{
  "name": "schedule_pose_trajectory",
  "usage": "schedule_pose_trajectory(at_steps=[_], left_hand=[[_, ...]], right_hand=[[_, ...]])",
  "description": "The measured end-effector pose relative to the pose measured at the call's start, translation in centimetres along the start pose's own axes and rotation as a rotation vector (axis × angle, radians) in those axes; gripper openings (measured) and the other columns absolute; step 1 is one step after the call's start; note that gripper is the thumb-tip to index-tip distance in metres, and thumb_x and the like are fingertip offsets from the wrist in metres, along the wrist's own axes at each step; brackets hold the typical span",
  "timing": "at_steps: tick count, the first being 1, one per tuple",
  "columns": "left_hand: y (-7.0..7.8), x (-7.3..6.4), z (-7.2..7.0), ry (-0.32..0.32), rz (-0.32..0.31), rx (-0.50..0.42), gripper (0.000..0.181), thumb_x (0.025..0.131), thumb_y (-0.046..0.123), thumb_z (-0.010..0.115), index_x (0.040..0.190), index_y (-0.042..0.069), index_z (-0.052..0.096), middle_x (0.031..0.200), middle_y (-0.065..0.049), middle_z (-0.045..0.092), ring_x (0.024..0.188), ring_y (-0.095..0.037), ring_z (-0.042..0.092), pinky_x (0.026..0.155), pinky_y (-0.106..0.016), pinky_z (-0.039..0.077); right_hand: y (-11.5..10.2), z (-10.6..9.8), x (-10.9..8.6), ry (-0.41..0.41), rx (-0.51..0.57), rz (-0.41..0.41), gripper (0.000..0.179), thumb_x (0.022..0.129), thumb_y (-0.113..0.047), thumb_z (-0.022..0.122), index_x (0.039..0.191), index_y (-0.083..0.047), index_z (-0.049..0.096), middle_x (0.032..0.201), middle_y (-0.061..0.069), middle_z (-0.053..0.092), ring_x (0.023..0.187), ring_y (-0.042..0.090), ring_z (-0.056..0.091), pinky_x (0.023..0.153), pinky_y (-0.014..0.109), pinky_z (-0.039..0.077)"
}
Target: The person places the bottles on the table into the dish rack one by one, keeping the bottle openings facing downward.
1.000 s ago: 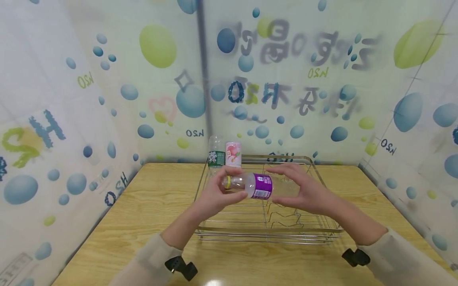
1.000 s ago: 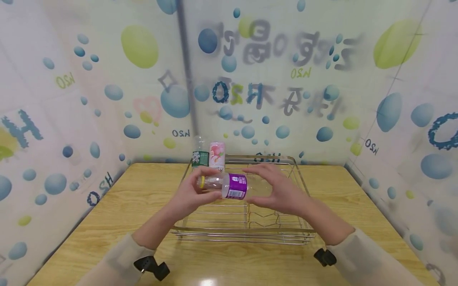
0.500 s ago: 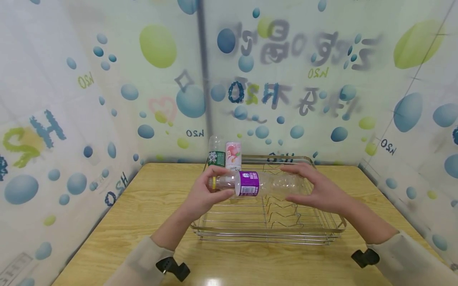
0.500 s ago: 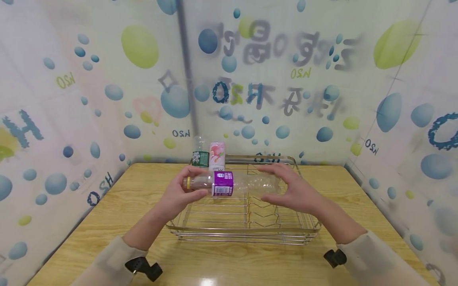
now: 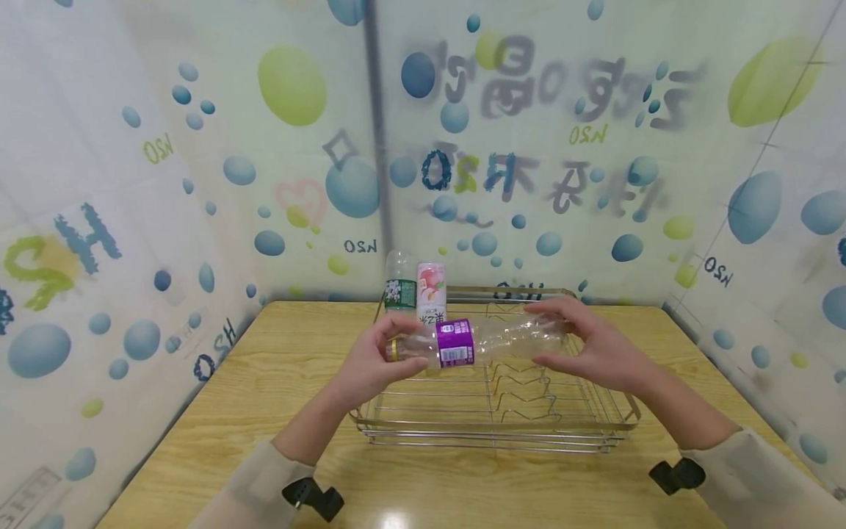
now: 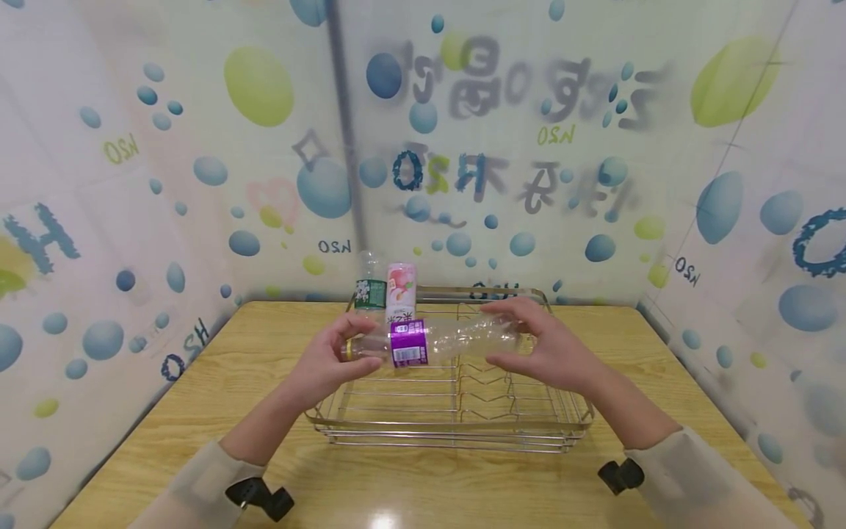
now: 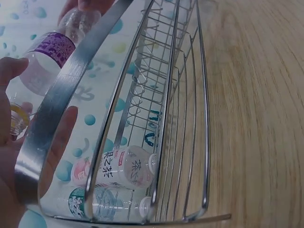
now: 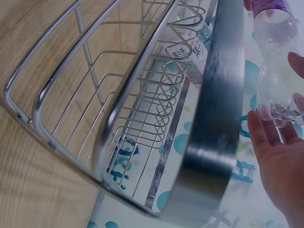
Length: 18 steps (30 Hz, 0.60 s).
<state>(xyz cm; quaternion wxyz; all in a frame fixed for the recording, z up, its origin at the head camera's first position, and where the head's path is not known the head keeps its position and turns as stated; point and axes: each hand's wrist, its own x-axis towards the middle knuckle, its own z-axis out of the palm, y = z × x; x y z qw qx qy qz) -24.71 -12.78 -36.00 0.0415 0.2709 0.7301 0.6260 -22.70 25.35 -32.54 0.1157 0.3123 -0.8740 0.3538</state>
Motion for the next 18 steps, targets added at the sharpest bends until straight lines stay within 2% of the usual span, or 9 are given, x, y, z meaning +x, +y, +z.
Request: schedule_pose_trajectory(at_steps=[3, 6, 9, 11, 13, 16, 18], left_hand=[[-0.1, 0.1, -0.2, -0.014, 0.011, 0.095, 0.052, 0.097, 0.011, 0.083, 0.143, 0.011, 0.059, 0.143, -0.013, 0.063, 0.121, -0.028, 0.068, 0.085, -0.033, 0.066], [0.2, 0.3, -0.1, -0.018, 0.021, 0.203, 0.060, 0.096, 0.019, 0.087, 0.149, 0.019, 0.059, 0.148, -0.010, 0.062, 0.130, -0.032, 0.066, 0.097, -0.043, 0.064], [0.9, 0.7, 0.5, -0.035, 0.037, 0.288, 0.069, 0.092, 0.025, 0.091, 0.153, 0.023, 0.058, 0.155, -0.009, 0.061, 0.138, -0.033, 0.063, 0.113, -0.058, 0.056], [1.4, 1.0, 1.0, -0.056, 0.066, 0.351, 0.070, 0.091, 0.027, 0.092, 0.153, 0.024, 0.060, 0.155, -0.007, 0.060, 0.139, -0.032, 0.062, 0.117, -0.062, 0.053], [1.7, 1.3, 1.5, -0.073, 0.097, 0.420, 0.069, 0.090, 0.026, 0.093, 0.152, 0.024, 0.063, 0.151, -0.005, 0.061, 0.137, -0.028, 0.060, 0.114, -0.061, 0.055], [1.8, 1.5, 2.2, -0.076, 0.141, 0.527, 0.064, 0.090, 0.024, 0.093, 0.149, 0.023, 0.067, 0.141, -0.002, 0.065, 0.128, -0.022, 0.060, 0.105, -0.049, 0.059], [1.7, 1.5, 2.5, -0.066, 0.149, 0.561, 0.062, 0.091, 0.021, 0.092, 0.147, 0.022, 0.068, 0.138, -0.001, 0.066, 0.124, -0.019, 0.059, 0.101, -0.041, 0.060]], right_hand=[[-0.1, 0.0, 0.0, 0.007, 0.018, -0.007, 0.066, 0.095, -0.015, 0.088, 0.155, -0.020, 0.059, 0.148, 0.006, 0.061, 0.125, 0.008, 0.063, 0.104, 0.014, 0.054], [0.0, 0.0, 0.1, 0.001, 0.010, 0.006, 0.066, 0.095, -0.016, 0.088, 0.155, -0.022, 0.059, 0.146, 0.004, 0.061, 0.123, 0.008, 0.063, 0.103, 0.015, 0.054], [0.1, 0.2, 0.1, -0.007, 0.002, 0.017, 0.067, 0.094, -0.018, 0.089, 0.155, -0.023, 0.059, 0.144, 0.001, 0.061, 0.121, 0.016, 0.065, 0.103, 0.017, 0.055], [0.2, 0.3, 0.1, -0.012, -0.002, 0.019, 0.068, 0.094, -0.018, 0.089, 0.155, -0.022, 0.059, 0.144, 0.000, 0.061, 0.122, 0.022, 0.065, 0.104, 0.019, 0.056], [0.1, 0.5, 0.2, -0.015, 0.000, 0.014, 0.068, 0.095, -0.018, 0.089, 0.155, -0.020, 0.059, 0.144, 0.001, 0.061, 0.123, 0.025, 0.065, 0.105, 0.020, 0.056], [-0.1, 0.6, 0.4, -0.009, -0.001, -0.004, 0.067, 0.096, -0.017, 0.088, 0.156, -0.018, 0.059, 0.146, 0.004, 0.060, 0.123, 0.018, 0.063, 0.106, 0.020, 0.056], [-0.3, 0.6, 0.6, -0.002, 0.004, -0.015, 0.065, 0.096, -0.016, 0.087, 0.155, -0.019, 0.059, 0.148, 0.005, 0.059, 0.122, 0.011, 0.061, 0.105, 0.017, 0.055]])
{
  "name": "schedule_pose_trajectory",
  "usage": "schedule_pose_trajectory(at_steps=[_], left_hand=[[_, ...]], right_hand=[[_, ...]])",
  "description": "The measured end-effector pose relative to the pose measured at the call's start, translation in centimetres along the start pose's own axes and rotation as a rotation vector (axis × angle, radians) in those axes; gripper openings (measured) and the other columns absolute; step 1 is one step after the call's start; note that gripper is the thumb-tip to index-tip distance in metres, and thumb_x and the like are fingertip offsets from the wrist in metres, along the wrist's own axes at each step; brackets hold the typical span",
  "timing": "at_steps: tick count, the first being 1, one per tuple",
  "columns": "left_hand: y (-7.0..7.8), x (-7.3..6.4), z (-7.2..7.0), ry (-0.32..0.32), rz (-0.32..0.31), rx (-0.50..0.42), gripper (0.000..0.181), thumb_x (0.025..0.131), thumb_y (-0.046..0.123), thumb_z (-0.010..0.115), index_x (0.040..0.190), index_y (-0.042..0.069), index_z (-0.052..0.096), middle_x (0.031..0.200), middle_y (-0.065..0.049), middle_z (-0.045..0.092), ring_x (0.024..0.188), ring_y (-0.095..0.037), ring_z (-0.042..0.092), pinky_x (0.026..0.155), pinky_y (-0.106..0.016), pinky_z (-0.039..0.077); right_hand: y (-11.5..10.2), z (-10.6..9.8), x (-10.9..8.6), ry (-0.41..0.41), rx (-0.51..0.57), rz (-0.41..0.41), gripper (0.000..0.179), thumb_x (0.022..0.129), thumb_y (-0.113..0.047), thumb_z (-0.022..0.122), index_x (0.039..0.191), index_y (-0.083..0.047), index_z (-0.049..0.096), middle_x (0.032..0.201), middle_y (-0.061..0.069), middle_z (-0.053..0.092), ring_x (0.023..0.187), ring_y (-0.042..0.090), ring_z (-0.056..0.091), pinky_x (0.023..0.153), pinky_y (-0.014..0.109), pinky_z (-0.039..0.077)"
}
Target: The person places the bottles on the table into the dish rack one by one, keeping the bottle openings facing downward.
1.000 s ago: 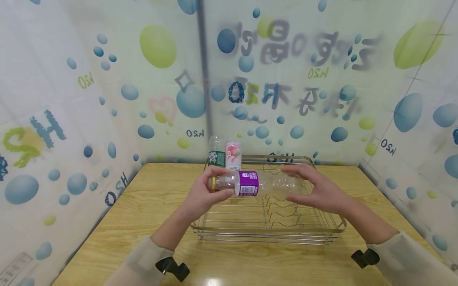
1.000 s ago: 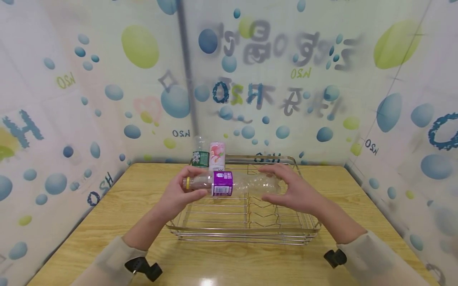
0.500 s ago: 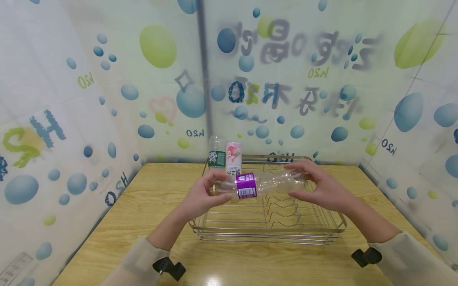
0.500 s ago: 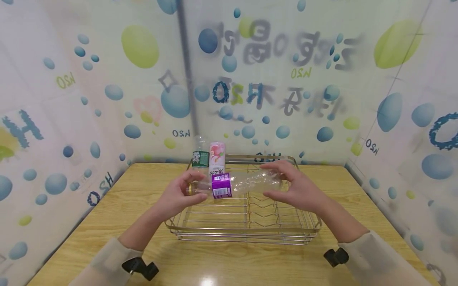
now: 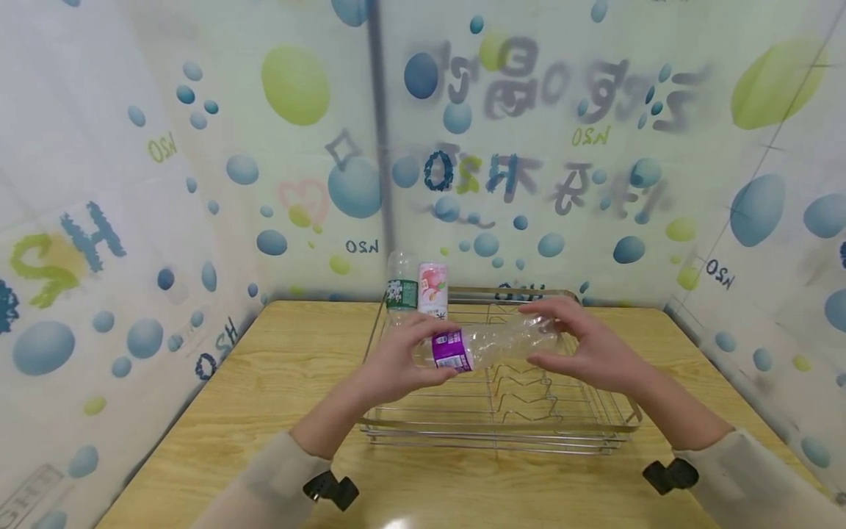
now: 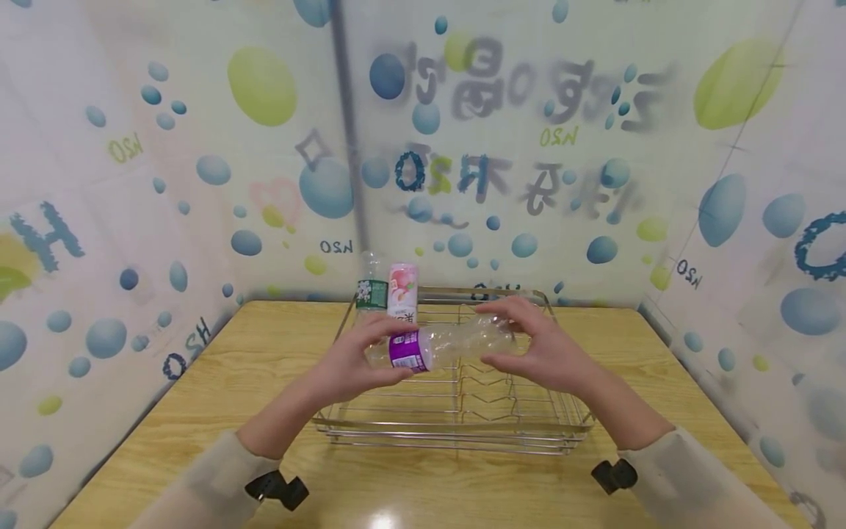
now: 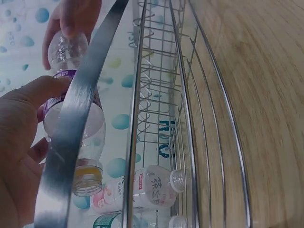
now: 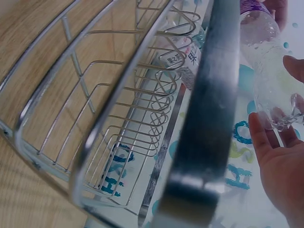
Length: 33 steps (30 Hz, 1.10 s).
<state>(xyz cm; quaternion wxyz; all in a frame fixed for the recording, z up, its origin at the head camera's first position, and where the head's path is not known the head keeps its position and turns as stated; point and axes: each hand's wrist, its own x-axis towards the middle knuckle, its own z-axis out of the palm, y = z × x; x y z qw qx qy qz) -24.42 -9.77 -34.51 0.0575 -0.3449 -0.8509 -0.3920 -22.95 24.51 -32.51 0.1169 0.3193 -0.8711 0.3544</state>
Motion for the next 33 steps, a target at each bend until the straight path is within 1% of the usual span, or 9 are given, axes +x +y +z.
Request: schedule_pose_trajectory(at_steps=[3, 10, 13, 16, 19, 21, 24, 28, 33], left_hand=[[-0.1, 0.0, 0.4, 0.012, -0.018, -0.020, 0.059, 0.092, 0.017, 0.090, 0.146, 0.020, 0.067, 0.139, -0.002, 0.066, 0.124, -0.019, 0.060, 0.102, -0.038, 0.059], [-0.3, -0.1, 1.0, 0.017, -0.081, -0.121, 0.059, 0.096, 0.020, 0.088, 0.149, 0.019, 0.062, 0.145, -0.005, 0.068, 0.134, -0.027, 0.065, 0.115, -0.056, 0.056], [-0.5, 0.0, 1.2, 0.016, -0.110, -0.186, 0.059, 0.097, 0.020, 0.086, 0.151, 0.018, 0.060, 0.145, -0.009, 0.069, 0.134, -0.031, 0.068, 0.115, -0.059, 0.057], [-0.5, -0.1, 1.3, 0.004, -0.143, -0.250, 0.058, 0.099, 0.019, 0.084, 0.152, 0.020, 0.058, 0.146, -0.010, 0.068, 0.133, -0.033, 0.068, 0.112, -0.057, 0.059], [-0.5, -0.1, 1.4, -0.007, -0.162, -0.294, 0.058, 0.101, 0.020, 0.082, 0.153, 0.021, 0.056, 0.148, -0.010, 0.066, 0.133, -0.033, 0.068, 0.110, -0.054, 0.061], [-0.6, -0.2, 1.4, -0.011, -0.166, -0.312, 0.058, 0.102, 0.020, 0.081, 0.154, 0.021, 0.055, 0.149, -0.010, 0.065, 0.134, -0.034, 0.068, 0.108, -0.052, 0.062], [-0.6, -0.2, 1.5, -0.001, -0.173, -0.329, 0.059, 0.103, 0.021, 0.080, 0.155, 0.020, 0.053, 0.148, -0.012, 0.064, 0.135, -0.037, 0.067, 0.108, -0.052, 0.063], [-0.6, 0.0, 1.4, 0.026, -0.188, -0.356, 0.060, 0.105, 0.023, 0.078, 0.157, 0.019, 0.049, 0.150, -0.015, 0.063, 0.136, -0.039, 0.066, 0.109, -0.053, 0.062], [-0.4, 0.1, 1.3, 0.038, -0.204, -0.436, 0.061, 0.107, 0.025, 0.075, 0.160, 0.027, 0.045, 0.151, -0.014, 0.063, 0.136, -0.037, 0.066, 0.105, -0.052, 0.064]], right_hand=[[-0.4, -0.1, 0.5, 0.010, 0.016, -0.009, 0.064, 0.097, -0.014, 0.086, 0.155, -0.019, 0.059, 0.149, 0.004, 0.058, 0.123, 0.006, 0.056, 0.105, 0.013, 0.051], [-1.7, -0.3, 2.3, 0.059, 0.058, -0.028, 0.069, 0.096, -0.012, 0.086, 0.158, -0.020, 0.056, 0.146, 0.004, 0.060, 0.117, 0.008, 0.060, 0.104, 0.009, 0.051], [-2.3, -0.3, 3.2, 0.074, 0.087, -0.019, 0.071, 0.097, -0.011, 0.086, 0.160, -0.019, 0.054, 0.151, 0.005, 0.059, 0.124, 0.010, 0.061, 0.107, 0.007, 0.048], [-2.8, -0.3, 4.0, 0.078, 0.131, -0.009, 0.072, 0.097, -0.010, 0.085, 0.161, -0.018, 0.053, 0.158, 0.007, 0.055, 0.133, 0.017, 0.060, 0.111, 0.007, 0.046], [-3.0, -0.2, 4.5, 0.082, 0.160, 0.011, 0.073, 0.098, -0.011, 0.084, 0.163, -0.016, 0.051, 0.162, 0.009, 0.052, 0.137, 0.024, 0.059, 0.110, 0.007, 0.047], [-3.1, -0.2, 4.7, 0.083, 0.180, 0.031, 0.077, 0.098, -0.011, 0.084, 0.165, -0.015, 0.047, 0.165, 0.011, 0.050, 0.138, 0.031, 0.060, 0.107, 0.008, 0.049], [-3.2, -0.2, 4.8, 0.092, 0.204, 0.073, 0.082, 0.100, -0.014, 0.082, 0.170, -0.016, 0.038, 0.169, 0.014, 0.046, 0.141, 0.036, 0.060, 0.106, 0.010, 0.051], [-3.1, 0.1, 4.6, 0.108, 0.261, 0.113, 0.082, 0.103, -0.014, 0.079, 0.171, -0.015, 0.033, 0.168, 0.017, 0.046, 0.140, 0.040, 0.061, 0.104, 0.013, 0.054], [-2.7, 1.0, 4.3, 0.073, 0.296, 0.121, 0.073, 0.105, -0.015, 0.075, 0.168, -0.013, 0.038, 0.163, 0.018, 0.052, 0.139, 0.042, 0.064, 0.102, 0.018, 0.058]])
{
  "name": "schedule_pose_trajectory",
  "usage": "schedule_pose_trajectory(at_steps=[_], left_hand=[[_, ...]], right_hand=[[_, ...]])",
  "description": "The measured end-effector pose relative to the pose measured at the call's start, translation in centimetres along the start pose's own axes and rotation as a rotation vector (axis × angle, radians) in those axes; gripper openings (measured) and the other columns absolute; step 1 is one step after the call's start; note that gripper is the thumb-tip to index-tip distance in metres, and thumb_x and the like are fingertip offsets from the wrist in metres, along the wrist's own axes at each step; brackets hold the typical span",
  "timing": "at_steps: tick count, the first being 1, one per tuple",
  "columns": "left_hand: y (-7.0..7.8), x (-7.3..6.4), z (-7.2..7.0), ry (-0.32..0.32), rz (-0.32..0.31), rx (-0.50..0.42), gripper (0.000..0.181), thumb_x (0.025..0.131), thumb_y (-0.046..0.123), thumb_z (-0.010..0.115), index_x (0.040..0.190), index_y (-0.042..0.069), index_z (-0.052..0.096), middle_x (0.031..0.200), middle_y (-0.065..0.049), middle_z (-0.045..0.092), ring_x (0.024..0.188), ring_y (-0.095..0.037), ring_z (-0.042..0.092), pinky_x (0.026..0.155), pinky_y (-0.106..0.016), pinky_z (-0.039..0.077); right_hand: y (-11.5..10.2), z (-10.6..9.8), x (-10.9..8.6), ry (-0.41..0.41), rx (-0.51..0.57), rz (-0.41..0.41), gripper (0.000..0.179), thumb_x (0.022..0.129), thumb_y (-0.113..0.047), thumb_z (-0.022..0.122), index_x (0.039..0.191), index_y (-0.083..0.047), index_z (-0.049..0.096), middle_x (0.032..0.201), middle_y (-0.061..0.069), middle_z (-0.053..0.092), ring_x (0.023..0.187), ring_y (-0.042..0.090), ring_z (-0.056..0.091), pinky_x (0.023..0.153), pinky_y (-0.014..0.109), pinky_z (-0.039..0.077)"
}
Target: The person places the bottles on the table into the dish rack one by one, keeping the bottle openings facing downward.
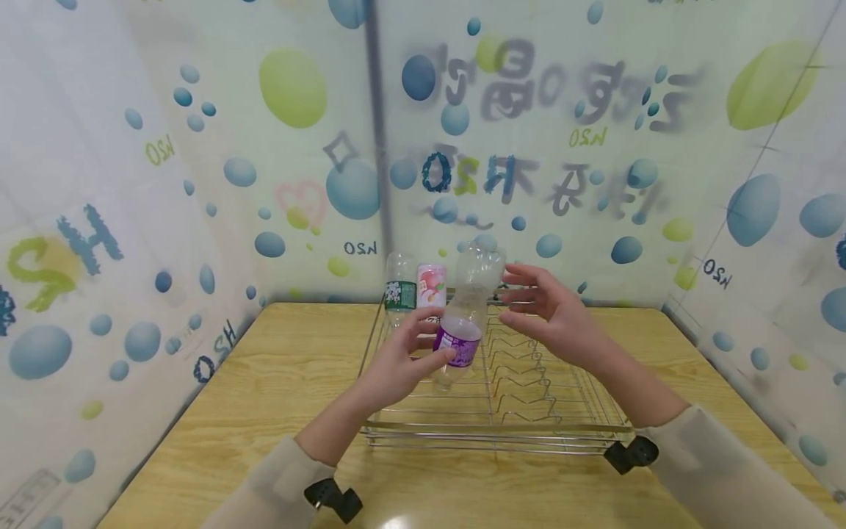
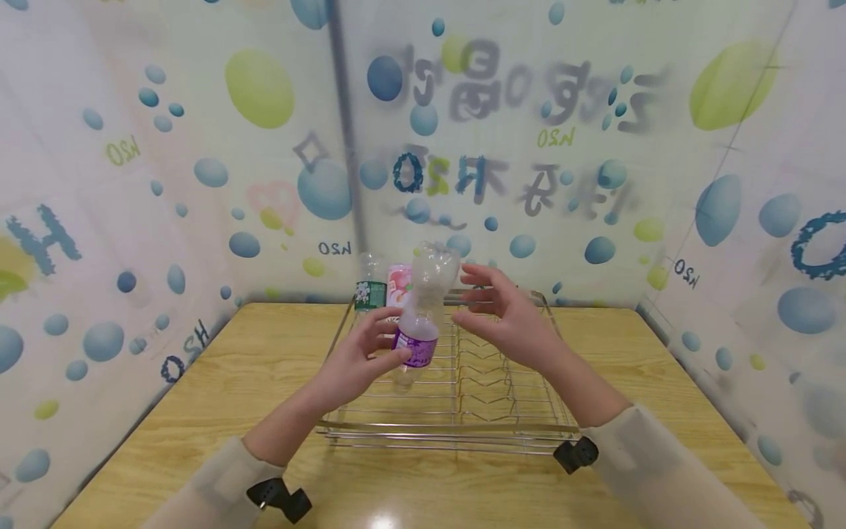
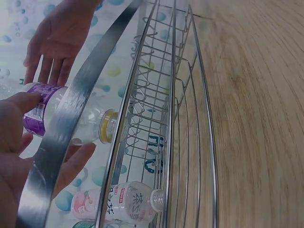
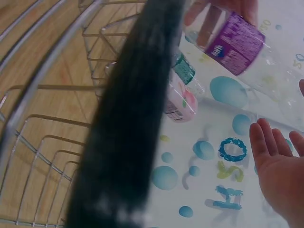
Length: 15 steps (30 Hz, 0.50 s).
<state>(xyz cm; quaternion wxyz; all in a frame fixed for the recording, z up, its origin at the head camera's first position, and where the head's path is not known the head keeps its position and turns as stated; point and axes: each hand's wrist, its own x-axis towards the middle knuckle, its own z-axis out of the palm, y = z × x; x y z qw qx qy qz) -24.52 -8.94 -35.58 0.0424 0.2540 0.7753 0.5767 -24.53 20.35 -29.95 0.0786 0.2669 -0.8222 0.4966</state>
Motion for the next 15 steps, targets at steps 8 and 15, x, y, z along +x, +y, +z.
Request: schedule_pose_trajectory(at_steps=[8, 15], left_hand=[[0.5, -0.1, 0.4, -0.043, -0.018, -0.047, 0.067, 0.108, 0.029, 0.074, 0.164, 0.034, 0.039, 0.152, -0.013, 0.062, 0.135, -0.037, 0.066, 0.107, -0.051, 0.063], [0.6, 0.1, 0.8, -0.071, -0.009, -0.094, 0.068, 0.108, 0.024, 0.074, 0.163, 0.034, 0.036, 0.151, -0.016, 0.058, 0.132, -0.037, 0.068, 0.106, -0.052, 0.063]], right_hand=[[0.6, 1.7, 0.0, -0.074, 0.062, 0.010, 0.074, 0.105, -0.013, 0.076, 0.168, -0.010, 0.036, 0.155, 0.020, 0.054, 0.138, 0.043, 0.064, 0.101, 0.034, 0.065], [0.4, 2.9, 0.0, -0.106, 0.097, 0.032, 0.076, 0.103, -0.016, 0.079, 0.166, -0.016, 0.037, 0.153, 0.018, 0.055, 0.135, 0.042, 0.067, 0.100, 0.039, 0.066]])
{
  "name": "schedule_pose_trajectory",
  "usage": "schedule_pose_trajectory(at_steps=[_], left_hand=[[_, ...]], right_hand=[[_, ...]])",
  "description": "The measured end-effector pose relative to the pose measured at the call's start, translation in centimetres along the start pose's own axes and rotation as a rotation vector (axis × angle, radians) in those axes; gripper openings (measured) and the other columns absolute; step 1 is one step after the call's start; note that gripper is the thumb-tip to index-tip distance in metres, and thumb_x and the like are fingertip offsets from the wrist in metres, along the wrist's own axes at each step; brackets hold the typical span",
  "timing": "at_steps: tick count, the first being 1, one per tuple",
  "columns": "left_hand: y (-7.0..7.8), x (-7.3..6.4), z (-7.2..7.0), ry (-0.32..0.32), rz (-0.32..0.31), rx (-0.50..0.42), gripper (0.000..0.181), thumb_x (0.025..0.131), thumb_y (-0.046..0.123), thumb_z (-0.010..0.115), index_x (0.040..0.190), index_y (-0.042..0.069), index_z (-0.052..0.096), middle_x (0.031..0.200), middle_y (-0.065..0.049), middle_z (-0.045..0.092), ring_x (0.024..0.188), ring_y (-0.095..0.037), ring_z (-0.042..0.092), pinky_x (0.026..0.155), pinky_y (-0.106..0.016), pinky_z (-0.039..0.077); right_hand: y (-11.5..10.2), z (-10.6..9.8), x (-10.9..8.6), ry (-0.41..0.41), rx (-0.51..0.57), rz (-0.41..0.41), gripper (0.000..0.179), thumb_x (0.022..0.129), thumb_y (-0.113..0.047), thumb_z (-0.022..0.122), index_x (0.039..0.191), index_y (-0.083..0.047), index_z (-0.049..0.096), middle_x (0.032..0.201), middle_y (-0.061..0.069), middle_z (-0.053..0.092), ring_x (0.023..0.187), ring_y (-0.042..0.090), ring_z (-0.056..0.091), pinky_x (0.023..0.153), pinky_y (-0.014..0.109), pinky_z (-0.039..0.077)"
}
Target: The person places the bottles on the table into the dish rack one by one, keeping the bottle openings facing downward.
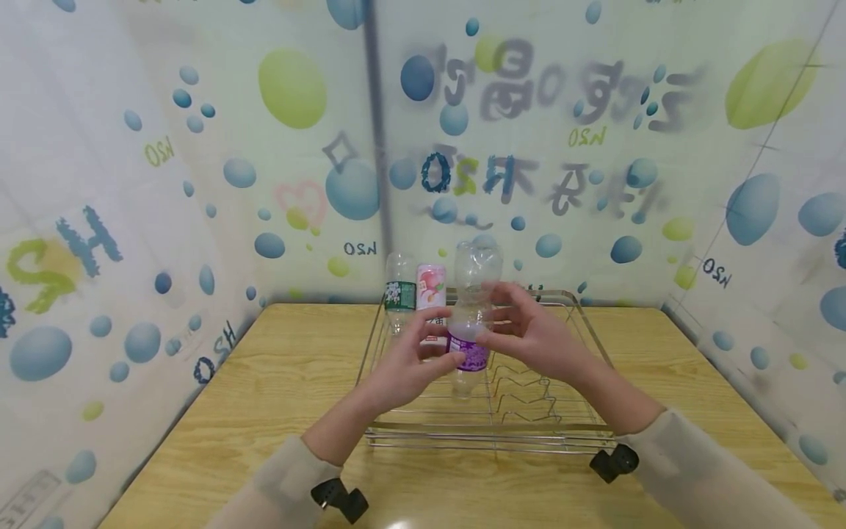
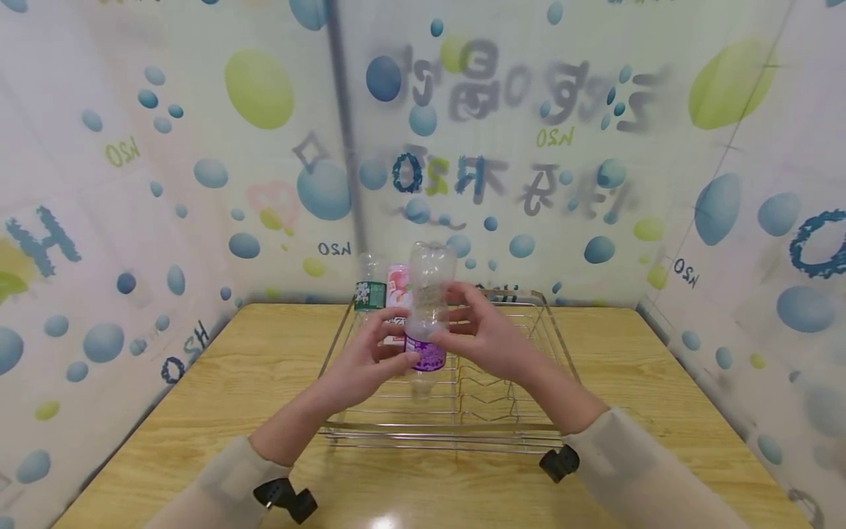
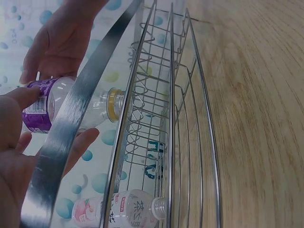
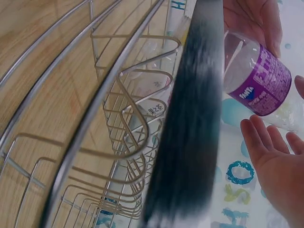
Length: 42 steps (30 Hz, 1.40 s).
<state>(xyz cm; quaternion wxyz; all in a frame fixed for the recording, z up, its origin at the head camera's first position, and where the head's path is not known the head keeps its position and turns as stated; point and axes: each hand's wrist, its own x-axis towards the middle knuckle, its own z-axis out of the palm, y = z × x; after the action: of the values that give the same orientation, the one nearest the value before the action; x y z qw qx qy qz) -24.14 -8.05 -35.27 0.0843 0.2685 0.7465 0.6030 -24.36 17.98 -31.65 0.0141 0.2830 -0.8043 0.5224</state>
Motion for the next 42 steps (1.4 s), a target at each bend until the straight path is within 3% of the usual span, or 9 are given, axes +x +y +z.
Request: schedule_pose_trajectory(at_steps=[12, 22, 26, 33, 42], left_hand=[[-0.2, 0.1, 0.2, -0.028, -0.001, -0.034, 0.070, 0.108, 0.019, 0.073, 0.163, 0.029, 0.031, 0.152, -0.019, 0.056, 0.133, -0.037, 0.068, 0.105, -0.051, 0.064], [-0.2, -0.2, -0.2, -0.032, 0.027, 0.013, 0.068, 0.108, 0.021, 0.072, 0.164, 0.024, 0.033, 0.154, -0.020, 0.056, 0.137, -0.039, 0.065, 0.108, -0.048, 0.063], [-0.3, -0.7, -1.1, -0.029, 0.048, 0.030, 0.063, 0.109, 0.020, 0.070, 0.163, 0.020, 0.038, 0.155, -0.020, 0.055, 0.138, -0.040, 0.064, 0.109, -0.049, 0.062], [-1.0, -2.3, -3.7, 0.070, 0.049, 0.099, 0.052, 0.108, 0.018, 0.072, 0.156, 0.020, 0.051, 0.152, -0.016, 0.060, 0.134, -0.037, 0.066, 0.103, -0.042, 0.064], [-2.5, -4.9, -7.5, 0.274, 0.058, 0.231, 0.040, 0.108, 0.018, 0.073, 0.145, 0.010, 0.062, 0.144, -0.014, 0.066, 0.119, -0.022, 0.066, 0.095, -0.024, 0.060]], right_hand=[[0.2, 0.9, 0.2, 0.007, 0.015, 0.002, 0.078, 0.102, -0.017, 0.081, 0.166, -0.018, 0.036, 0.154, 0.017, 0.054, 0.134, 0.041, 0.066, 0.107, 0.050, 0.063], [0.1, 1.0, 0.1, 0.016, 0.032, -0.021, 0.077, 0.102, -0.012, 0.080, 0.165, -0.016, 0.037, 0.152, 0.017, 0.054, 0.133, 0.040, 0.066, 0.101, 0.038, 0.066], [0.3, 0.7, 0.1, 0.023, 0.027, -0.040, 0.076, 0.102, -0.010, 0.079, 0.165, -0.014, 0.036, 0.152, 0.019, 0.054, 0.132, 0.040, 0.065, 0.102, 0.041, 0.065], [0.6, 0.4, 0.1, 0.039, -0.008, -0.025, 0.076, 0.102, -0.013, 0.079, 0.165, -0.014, 0.037, 0.152, 0.018, 0.055, 0.132, 0.039, 0.065, 0.102, 0.044, 0.064], [1.1, 0.0, 0.0, 0.062, -0.015, -0.015, 0.076, 0.102, -0.011, 0.079, 0.165, -0.013, 0.037, 0.151, 0.019, 0.055, 0.133, 0.039, 0.065, 0.102, 0.038, 0.064]])
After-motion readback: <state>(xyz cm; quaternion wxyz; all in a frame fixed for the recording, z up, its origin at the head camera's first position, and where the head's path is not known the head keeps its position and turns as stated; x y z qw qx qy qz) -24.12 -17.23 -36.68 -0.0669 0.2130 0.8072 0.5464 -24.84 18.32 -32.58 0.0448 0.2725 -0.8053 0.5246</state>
